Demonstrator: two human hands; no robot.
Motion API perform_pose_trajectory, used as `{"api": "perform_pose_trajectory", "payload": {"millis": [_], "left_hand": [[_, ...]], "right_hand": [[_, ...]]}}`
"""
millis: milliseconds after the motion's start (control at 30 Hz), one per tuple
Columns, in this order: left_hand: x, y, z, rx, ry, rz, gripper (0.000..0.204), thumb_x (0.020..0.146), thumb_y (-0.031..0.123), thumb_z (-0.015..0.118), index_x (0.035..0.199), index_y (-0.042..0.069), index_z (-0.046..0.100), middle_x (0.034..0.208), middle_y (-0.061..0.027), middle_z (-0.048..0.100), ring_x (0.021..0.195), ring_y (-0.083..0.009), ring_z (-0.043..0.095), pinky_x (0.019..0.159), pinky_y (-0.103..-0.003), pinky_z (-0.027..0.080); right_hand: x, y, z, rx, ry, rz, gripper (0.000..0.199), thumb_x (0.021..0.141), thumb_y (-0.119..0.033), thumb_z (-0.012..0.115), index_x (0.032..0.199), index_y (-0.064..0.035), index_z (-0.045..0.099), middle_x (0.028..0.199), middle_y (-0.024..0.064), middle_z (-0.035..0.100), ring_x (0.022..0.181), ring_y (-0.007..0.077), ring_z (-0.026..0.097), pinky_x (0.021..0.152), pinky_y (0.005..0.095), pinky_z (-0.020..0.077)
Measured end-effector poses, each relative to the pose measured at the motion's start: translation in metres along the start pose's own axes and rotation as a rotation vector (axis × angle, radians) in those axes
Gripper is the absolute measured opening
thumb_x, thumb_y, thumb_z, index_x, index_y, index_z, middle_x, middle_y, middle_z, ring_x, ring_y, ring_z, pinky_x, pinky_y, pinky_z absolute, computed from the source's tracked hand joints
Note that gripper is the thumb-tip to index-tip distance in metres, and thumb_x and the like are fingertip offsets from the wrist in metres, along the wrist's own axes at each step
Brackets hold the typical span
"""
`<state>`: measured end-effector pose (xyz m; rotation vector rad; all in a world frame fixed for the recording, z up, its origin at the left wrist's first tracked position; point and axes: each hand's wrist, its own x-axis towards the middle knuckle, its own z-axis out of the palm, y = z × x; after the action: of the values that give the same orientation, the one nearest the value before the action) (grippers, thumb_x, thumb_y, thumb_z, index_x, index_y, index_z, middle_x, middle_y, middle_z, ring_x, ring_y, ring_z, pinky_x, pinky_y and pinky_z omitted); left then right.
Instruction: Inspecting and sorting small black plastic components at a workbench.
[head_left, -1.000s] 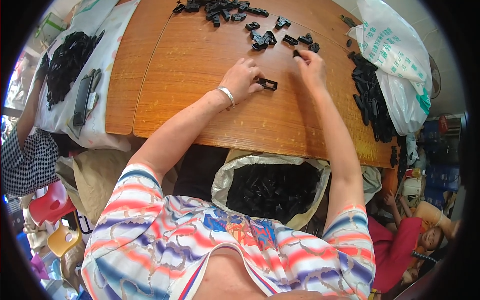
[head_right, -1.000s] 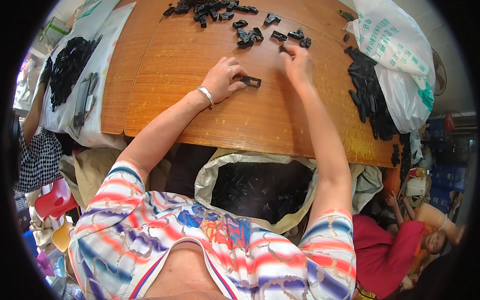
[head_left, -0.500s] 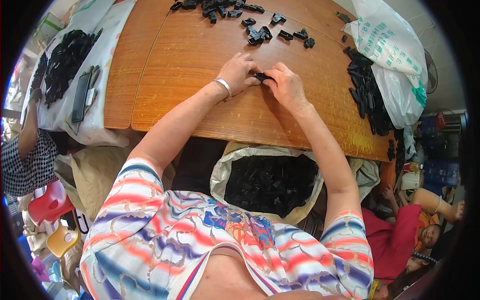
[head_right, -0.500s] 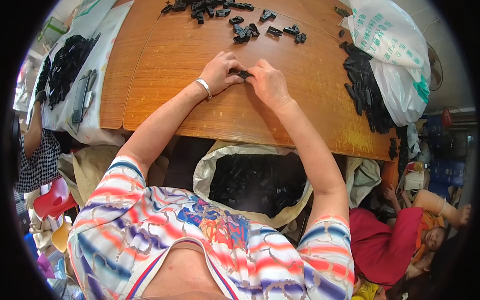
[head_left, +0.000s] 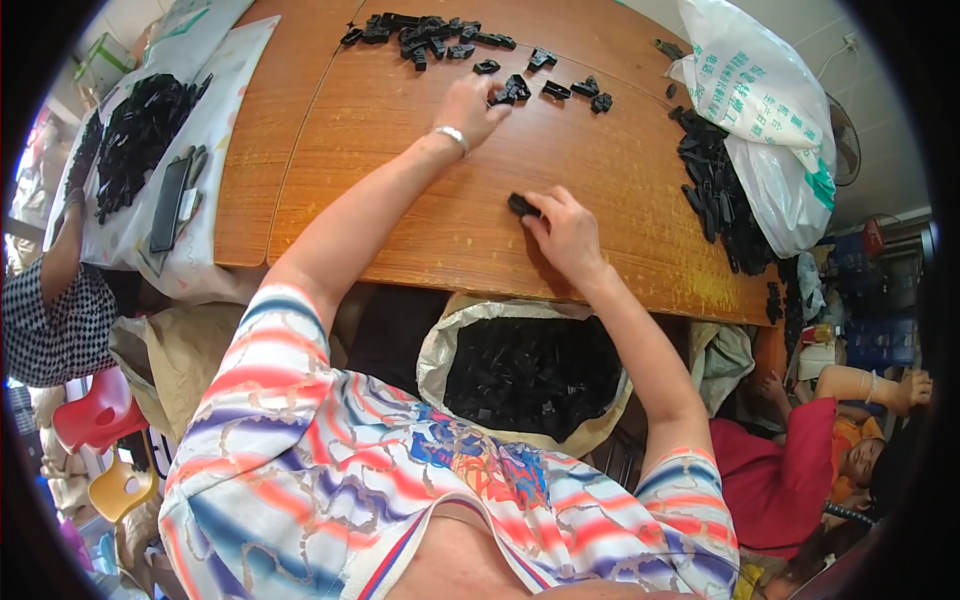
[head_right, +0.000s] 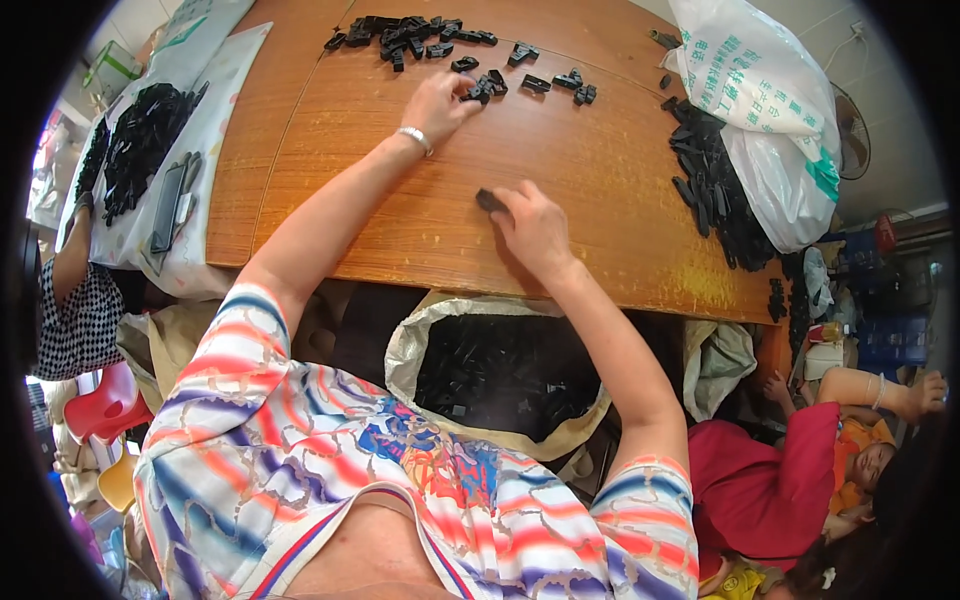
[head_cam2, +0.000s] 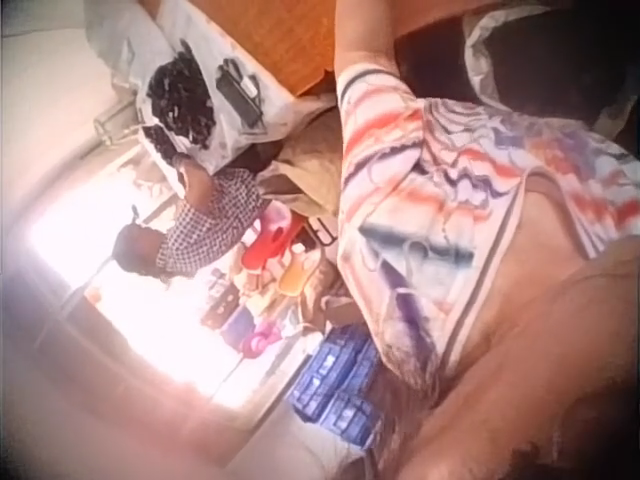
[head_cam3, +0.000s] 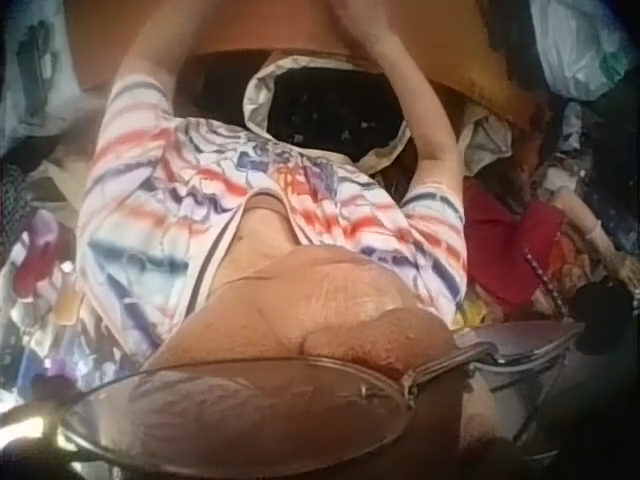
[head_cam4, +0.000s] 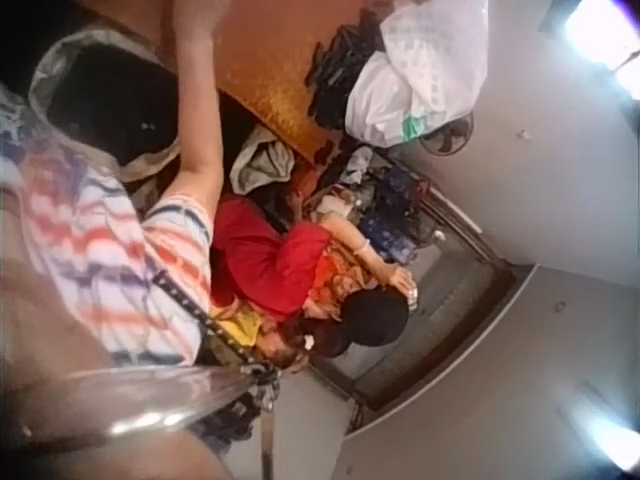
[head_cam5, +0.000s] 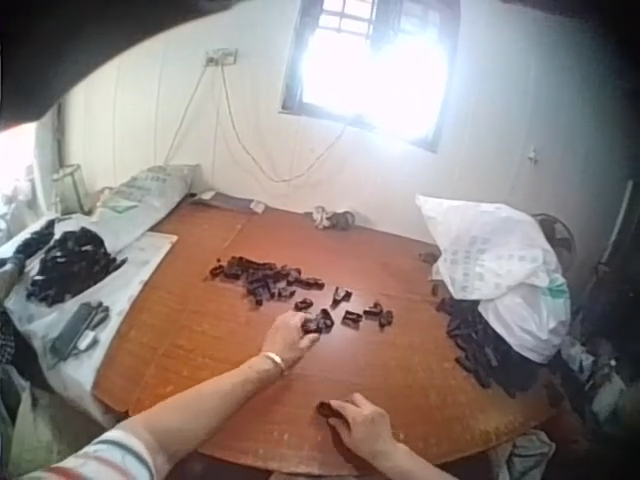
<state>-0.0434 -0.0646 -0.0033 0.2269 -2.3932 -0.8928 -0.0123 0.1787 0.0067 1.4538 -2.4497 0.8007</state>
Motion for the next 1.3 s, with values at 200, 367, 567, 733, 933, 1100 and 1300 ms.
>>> {"api": "perform_pose_trajectory", "payload": {"millis": [200, 367, 567, 733, 933, 1100, 1300], "left_hand": [[0.034, 0.003, 0.019, 0.276, -0.101, -0.114, 0.024, 0.081, 0.028, 0.07, 0.099, 0.012, 0.07, 0.107, -0.0082, 0.064, 0.107, -0.0279, 0.055, 0.092, -0.039, 0.048], [0.03, 0.008, 0.023, 0.284, -0.155, 0.036, 0.019, 0.08, 0.025, 0.072, 0.093, 0.012, 0.068, 0.102, -0.0049, 0.066, 0.107, -0.0254, 0.056, 0.089, -0.039, 0.047], [0.034, 0.01, 0.026, 0.415, -0.07, 0.017, 0.033, 0.081, 0.033, 0.072, 0.106, 0.012, 0.066, 0.105, -0.0056, 0.066, 0.109, -0.0264, 0.055, 0.09, -0.041, 0.045], [0.041, 0.022, 0.041, 0.458, -0.096, 0.026, 0.033, 0.079, 0.036, 0.073, 0.104, 0.016, 0.067, 0.109, -0.0055, 0.064, 0.111, -0.0276, 0.054, 0.089, -0.042, 0.045], [0.037, 0.026, 0.049, 0.374, -0.04, 0.272, 0.024, 0.073, 0.024, 0.076, 0.094, 0.016, 0.069, 0.106, -0.003, 0.062, 0.11, -0.0252, 0.053, 0.09, -0.041, 0.042], [0.028, 0.027, 0.044, 0.264, -0.028, 0.416, 0.021, 0.072, 0.02, 0.075, 0.09, 0.013, 0.066, 0.101, -0.0042, 0.062, 0.107, -0.0251, 0.053, 0.087, -0.04, 0.043], [0.025, 0.032, 0.03, -0.145, 0.105, 0.304, 0.016, 0.075, 0.013, 0.072, 0.086, 0.007, 0.061, 0.08, -0.0103, 0.062, 0.09, -0.0304, 0.06, 0.074, -0.039, 0.048]], "right_hand": [[-0.032, -0.027, -0.026, 0.158, -0.162, 0.09, 0.028, 0.076, -0.007, 0.073, 0.104, -0.0045, 0.067, 0.091, 0.0114, 0.062, 0.074, 0.0283, 0.064, 0.065, 0.0364, 0.0527], [-0.021, -0.017, -0.035, 0.213, -0.352, 0.055, 0.027, 0.079, -0.017, 0.074, 0.102, -0.006, 0.068, 0.09, 0.0116, 0.061, 0.075, 0.0307, 0.063, 0.069, 0.0397, 0.0525], [0.033, 0.038, -0.032, 0.31, -0.29, 0.096, 0.022, 0.084, -0.019, 0.072, 0.1, -0.0034, 0.071, 0.089, 0.0103, 0.069, 0.08, 0.0186, 0.065, 0.069, 0.0323, 0.0523], [0.087, 0.139, -0.026, -0.009, 0.057, 0.325, 0.021, 0.084, -0.017, 0.067, 0.1, -0.004, 0.072, 0.091, 0.0146, 0.072, 0.084, 0.0262, 0.068, 0.076, 0.0358, 0.0532], [0.146, 0.171, -0.012, -0.296, 0.072, 0.573, 0.028, 0.084, -0.027, 0.068, 0.105, -0.009, 0.071, 0.103, 0.017, 0.069, 0.099, 0.0344, 0.065, 0.084, 0.0446, 0.0516], [0.164, 0.17, -0.004, -0.451, 0.003, 0.739, 0.03, 0.084, -0.027, 0.069, 0.106, -0.0075, 0.069, 0.109, 0.018, 0.068, 0.105, 0.0334, 0.064, 0.086, 0.0431, 0.0514], [0.142, 0.166, -0.006, -0.18, -0.036, 0.696, 0.024, 0.08, -0.018, 0.072, 0.099, -0.0047, 0.071, 0.093, 0.0169, 0.071, 0.088, 0.0302, 0.069, 0.073, 0.0411, 0.0543]]}}
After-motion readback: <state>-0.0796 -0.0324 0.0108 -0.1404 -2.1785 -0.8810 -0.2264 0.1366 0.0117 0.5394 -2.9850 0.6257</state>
